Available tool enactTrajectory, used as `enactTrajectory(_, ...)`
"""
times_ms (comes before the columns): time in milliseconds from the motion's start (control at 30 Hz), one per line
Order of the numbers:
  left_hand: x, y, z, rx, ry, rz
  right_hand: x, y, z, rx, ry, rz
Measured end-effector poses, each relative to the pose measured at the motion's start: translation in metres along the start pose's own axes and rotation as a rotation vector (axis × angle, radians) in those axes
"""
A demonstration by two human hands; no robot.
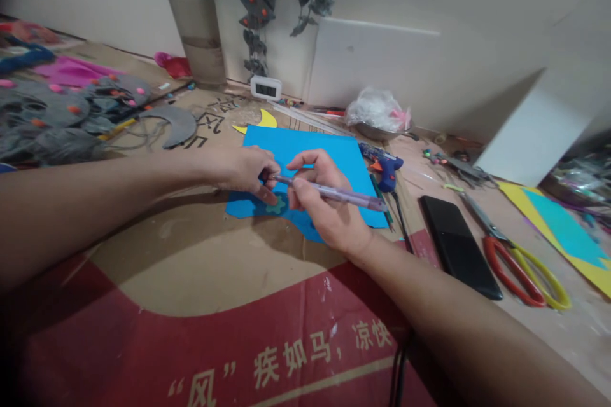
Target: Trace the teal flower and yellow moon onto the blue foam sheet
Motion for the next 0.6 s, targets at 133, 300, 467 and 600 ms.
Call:
enactTrajectory(133, -0.001, 0.000, 0.000, 0.030, -0.034, -0.002, 0.011, -0.002, -0.003, 0.064, 0.119, -0.117)
enactTrajectory(300, -0.001, -0.001, -0.003, 0.052, -0.043, -0.012, 0.015, -0.010, -0.003, 0.103, 0.080, -0.218)
enactTrajectory(467, -0.001, 0.001, -0.002, 0.066, -0.062, -0.032, 0.016, -0.013, -0.003, 0.095, 0.083, -0.328)
enactTrajectory(600, -0.001, 0.000, -0.002, 0.076, -0.072, -0.047, 0.018, -0.009, -0.001, 0.044, 0.090, -0.417)
Point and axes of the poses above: each hand's wrist, its own z-axis towards the middle knuckle, its own x-axis out of the palm, y = z × x, the point moved 6 cm from there along z, towards the middle knuckle, and after that the axes turned 12 degrees about z, right-handed, at the moved point
